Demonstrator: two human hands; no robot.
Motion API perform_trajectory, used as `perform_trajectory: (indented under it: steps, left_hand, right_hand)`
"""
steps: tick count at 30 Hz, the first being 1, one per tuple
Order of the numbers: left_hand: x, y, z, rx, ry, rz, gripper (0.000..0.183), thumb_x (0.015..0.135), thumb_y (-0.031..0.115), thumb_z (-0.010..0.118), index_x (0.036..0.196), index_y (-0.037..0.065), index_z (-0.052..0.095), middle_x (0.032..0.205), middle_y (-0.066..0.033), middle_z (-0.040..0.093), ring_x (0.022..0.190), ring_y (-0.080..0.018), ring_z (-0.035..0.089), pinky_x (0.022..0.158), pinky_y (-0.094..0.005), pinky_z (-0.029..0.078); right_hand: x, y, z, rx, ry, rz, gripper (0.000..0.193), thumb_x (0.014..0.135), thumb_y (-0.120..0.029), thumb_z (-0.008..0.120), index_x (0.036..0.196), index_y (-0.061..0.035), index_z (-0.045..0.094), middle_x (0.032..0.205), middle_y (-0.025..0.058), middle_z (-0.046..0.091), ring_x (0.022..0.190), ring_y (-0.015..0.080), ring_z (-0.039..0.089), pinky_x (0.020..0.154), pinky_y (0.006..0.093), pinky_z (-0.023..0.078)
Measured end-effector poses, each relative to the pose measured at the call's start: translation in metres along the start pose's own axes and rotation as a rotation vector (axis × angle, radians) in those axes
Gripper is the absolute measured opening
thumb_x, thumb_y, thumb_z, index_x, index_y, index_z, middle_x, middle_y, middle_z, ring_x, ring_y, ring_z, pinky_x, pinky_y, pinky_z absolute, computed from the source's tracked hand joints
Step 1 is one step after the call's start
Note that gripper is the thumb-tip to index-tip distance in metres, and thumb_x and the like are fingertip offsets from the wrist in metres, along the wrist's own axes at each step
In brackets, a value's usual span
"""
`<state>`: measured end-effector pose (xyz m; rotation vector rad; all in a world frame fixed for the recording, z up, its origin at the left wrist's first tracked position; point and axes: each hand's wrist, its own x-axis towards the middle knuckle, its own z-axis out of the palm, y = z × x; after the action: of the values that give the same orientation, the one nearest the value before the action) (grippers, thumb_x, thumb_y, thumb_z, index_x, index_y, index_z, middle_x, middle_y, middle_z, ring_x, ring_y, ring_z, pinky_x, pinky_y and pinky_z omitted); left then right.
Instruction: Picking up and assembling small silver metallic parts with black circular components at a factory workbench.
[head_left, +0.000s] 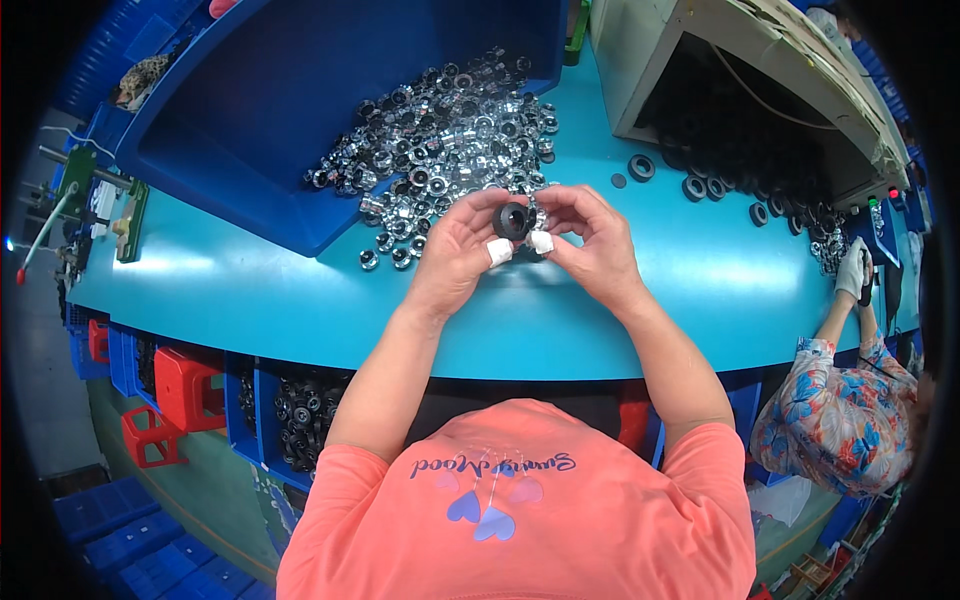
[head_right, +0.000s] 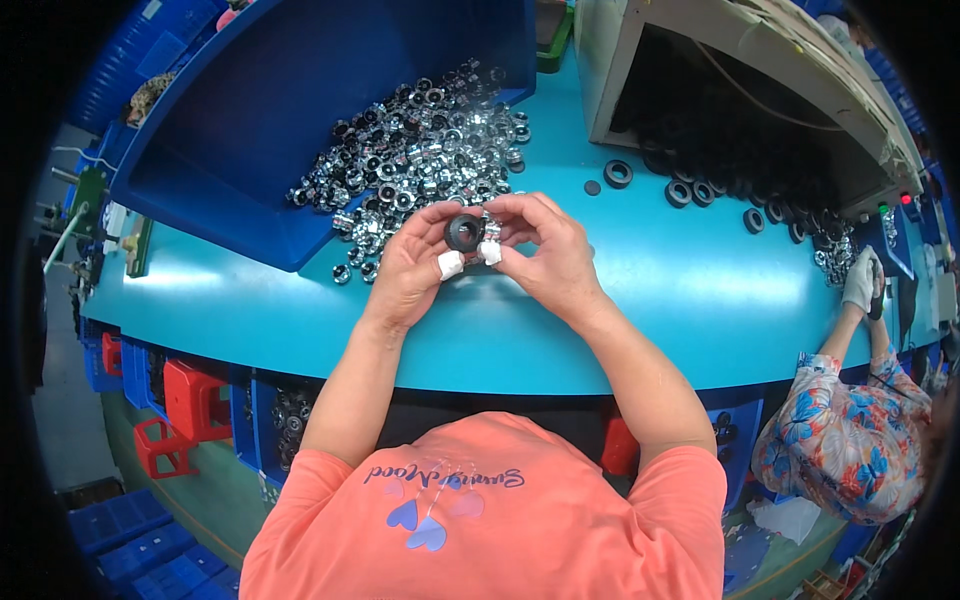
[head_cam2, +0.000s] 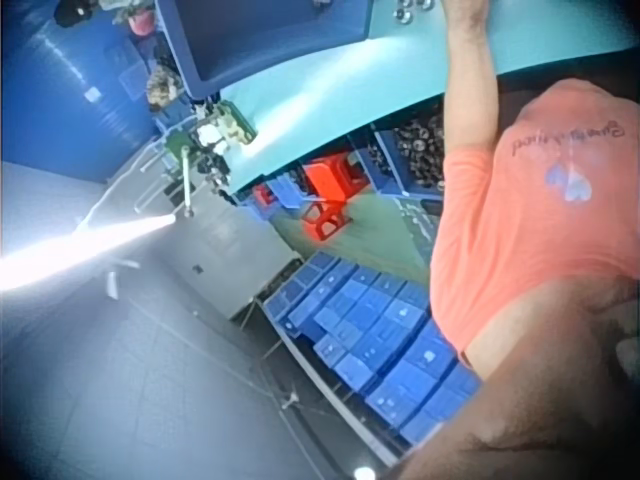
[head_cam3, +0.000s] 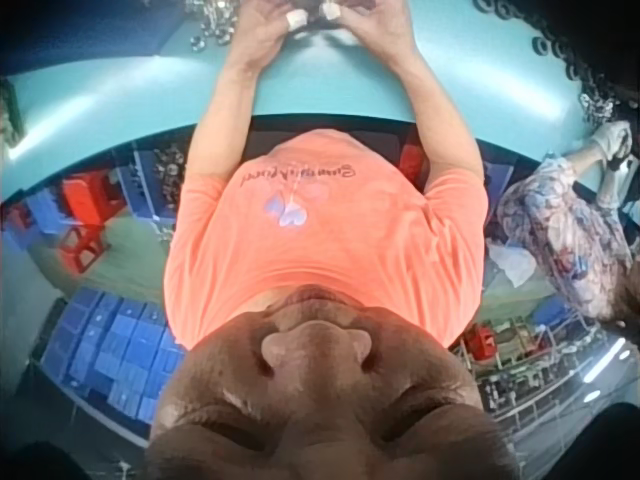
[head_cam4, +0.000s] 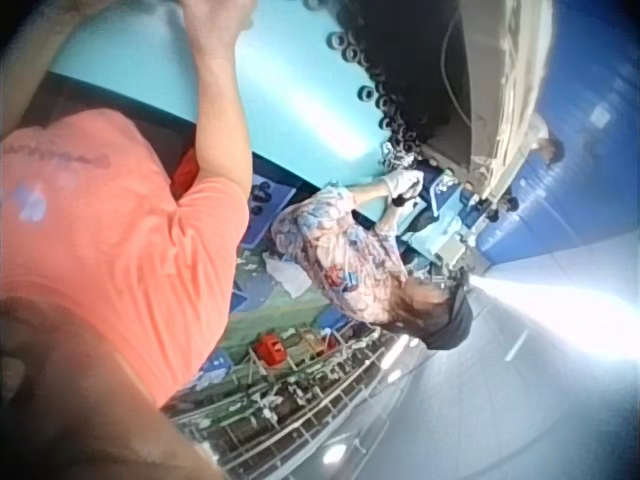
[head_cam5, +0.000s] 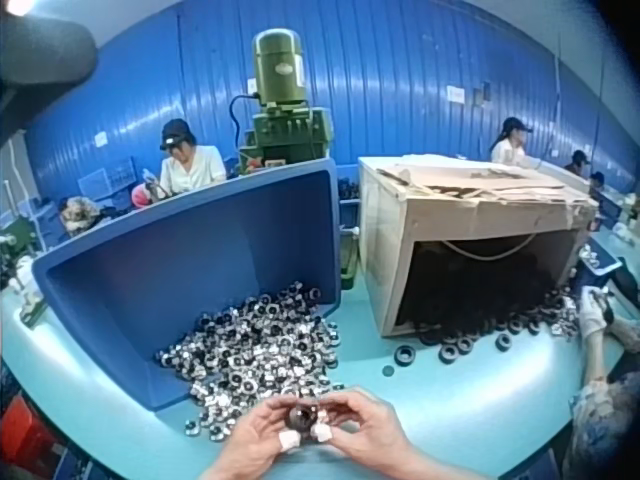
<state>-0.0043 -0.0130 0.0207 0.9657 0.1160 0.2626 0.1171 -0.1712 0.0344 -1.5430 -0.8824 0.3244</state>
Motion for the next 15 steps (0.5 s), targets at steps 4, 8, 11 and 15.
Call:
perform_trajectory:
  steps: [4,8,11,15]
  left_hand:
    - [0.0001,0.0002,-0.0017,0.047,0.008,-0.013,0.055,0.081,-0.009,0.065,0.134,0.001,0.054,0.131,-0.0129,0.061,0.124,-0.0218,0.059,0.109,-0.0356,0.047]
    - [-0.0009,-0.0051,-0.0018,0.110,0.023,-0.023,0.059,0.083,-0.001,0.073,0.139,-0.002,0.052,0.128,-0.0123,0.062,0.118,-0.0202,0.061,0.104,-0.0353,0.051]
    - [-0.0007,-0.0058,0.0002,0.104,0.013,-0.035,0.060,0.084,-0.003,0.070,0.140,-0.003,0.051,0.129,-0.0129,0.061,0.118,-0.0193,0.061,0.103,-0.0339,0.051]
    - [0.0010,-0.0071,0.0027,0.122,0.051,-0.061,0.058,0.086,-0.003,0.068,0.141,-0.003,0.050,0.131,-0.0134,0.061,0.118,-0.0193,0.061,0.103,-0.0329,0.050]
  right_hand:
    - [0.0003,-0.0055,-0.0004,-0.071,0.004,-0.036,0.033,0.076,-0.002,0.079,0.108,-0.0045,0.071,0.102,0.0066,0.068,0.085,0.0151,0.069,0.077,0.0280,0.059]
    - [-0.0007,-0.0042,-0.0012,-0.150,-0.023,-0.124,0.031,0.076,-0.001,0.078,0.106,-0.0050,0.071,0.101,0.0070,0.068,0.082,0.0158,0.068,0.073,0.0278,0.058]
    - [-0.0018,0.0010,0.0003,-0.181,-0.021,-0.166,0.033,0.073,0.002,0.075,0.105,-0.0053,0.071,0.099,0.0074,0.067,0.079,0.0168,0.068,0.070,0.0289,0.056]
    - [-0.0016,-0.0014,0.0028,-0.215,0.011,-0.176,0.033,0.072,0.003,0.074,0.104,-0.0060,0.071,0.098,0.0076,0.066,0.077,0.0170,0.067,0.069,0.0296,0.056]
